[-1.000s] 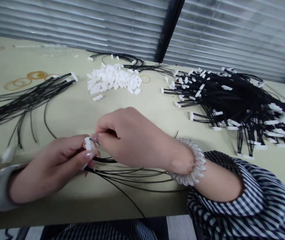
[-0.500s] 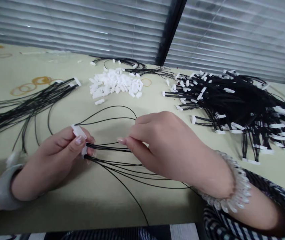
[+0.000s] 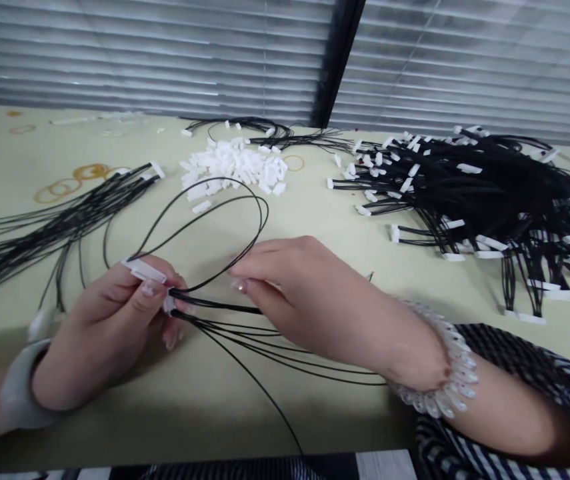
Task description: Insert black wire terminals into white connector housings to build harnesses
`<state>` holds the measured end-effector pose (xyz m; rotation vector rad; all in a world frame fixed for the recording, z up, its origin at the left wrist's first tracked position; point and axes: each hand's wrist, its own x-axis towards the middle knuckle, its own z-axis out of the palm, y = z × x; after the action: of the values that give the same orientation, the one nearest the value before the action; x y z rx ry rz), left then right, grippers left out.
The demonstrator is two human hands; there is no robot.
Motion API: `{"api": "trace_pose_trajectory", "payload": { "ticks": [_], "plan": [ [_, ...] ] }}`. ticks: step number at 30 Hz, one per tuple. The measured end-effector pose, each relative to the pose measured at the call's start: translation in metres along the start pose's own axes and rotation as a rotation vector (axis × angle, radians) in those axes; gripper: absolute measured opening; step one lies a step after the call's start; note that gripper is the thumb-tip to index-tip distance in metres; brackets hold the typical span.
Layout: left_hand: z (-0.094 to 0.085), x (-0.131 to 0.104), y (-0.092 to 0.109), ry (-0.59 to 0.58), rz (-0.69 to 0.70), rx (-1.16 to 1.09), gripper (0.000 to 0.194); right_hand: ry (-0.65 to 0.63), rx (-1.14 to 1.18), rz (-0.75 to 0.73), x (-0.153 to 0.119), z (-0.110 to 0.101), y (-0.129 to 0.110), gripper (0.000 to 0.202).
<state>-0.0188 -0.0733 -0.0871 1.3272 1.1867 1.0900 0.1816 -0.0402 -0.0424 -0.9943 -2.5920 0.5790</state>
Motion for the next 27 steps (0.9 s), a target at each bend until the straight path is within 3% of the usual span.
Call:
{"api": "trace_pose_trajectory", "payload": {
  "ticks": [6, 11, 15, 19, 21, 24, 25, 27],
  "plan": [
    [-0.002, 0.002, -0.001, -0.028, 0.076, 0.067, 0.014, -0.081, 0.257, 0.111, 0.004, 0.01, -0.009, 0.026],
    [-0.002, 0.001, -0.001, -0.027, 0.141, 0.108, 0.014, -0.095, 0.208, 0.16, 0.008, 0.009, -0.013, 0.029],
    [-0.002, 0.002, -0.002, -0.036, 0.119, 0.094, 0.016, -0.056, -0.024, 0.081, 0.009, 0.012, -0.011, 0.029],
    [-0.002, 0.003, -0.006, -0.066, -0.028, 0.005, 0.018, -0.061, -0.519, -0.12, 0.003, 0.01, -0.007, 0.017],
    [-0.002, 0.004, -0.007, -0.044, -0.111, -0.061, 0.02, -0.052, -0.746, -0.078, -0.002, 0.001, -0.003, 0.016],
    [-0.002, 0.006, -0.008, 0.003, -0.193, -0.178, 0.022, 0.077, -0.92, 0.193, -0.011, -0.021, 0.004, 0.013],
    [-0.002, 0.006, -0.008, 0.012, -0.212, -0.207, 0.022, 0.165, -0.874, 0.262, -0.013, -0.028, 0.006, 0.014],
    [-0.001, 0.007, -0.008, 0.015, -0.234, -0.239, 0.023, 0.436, -0.562, 0.306, -0.014, -0.038, 0.007, 0.015]
  ]
}}
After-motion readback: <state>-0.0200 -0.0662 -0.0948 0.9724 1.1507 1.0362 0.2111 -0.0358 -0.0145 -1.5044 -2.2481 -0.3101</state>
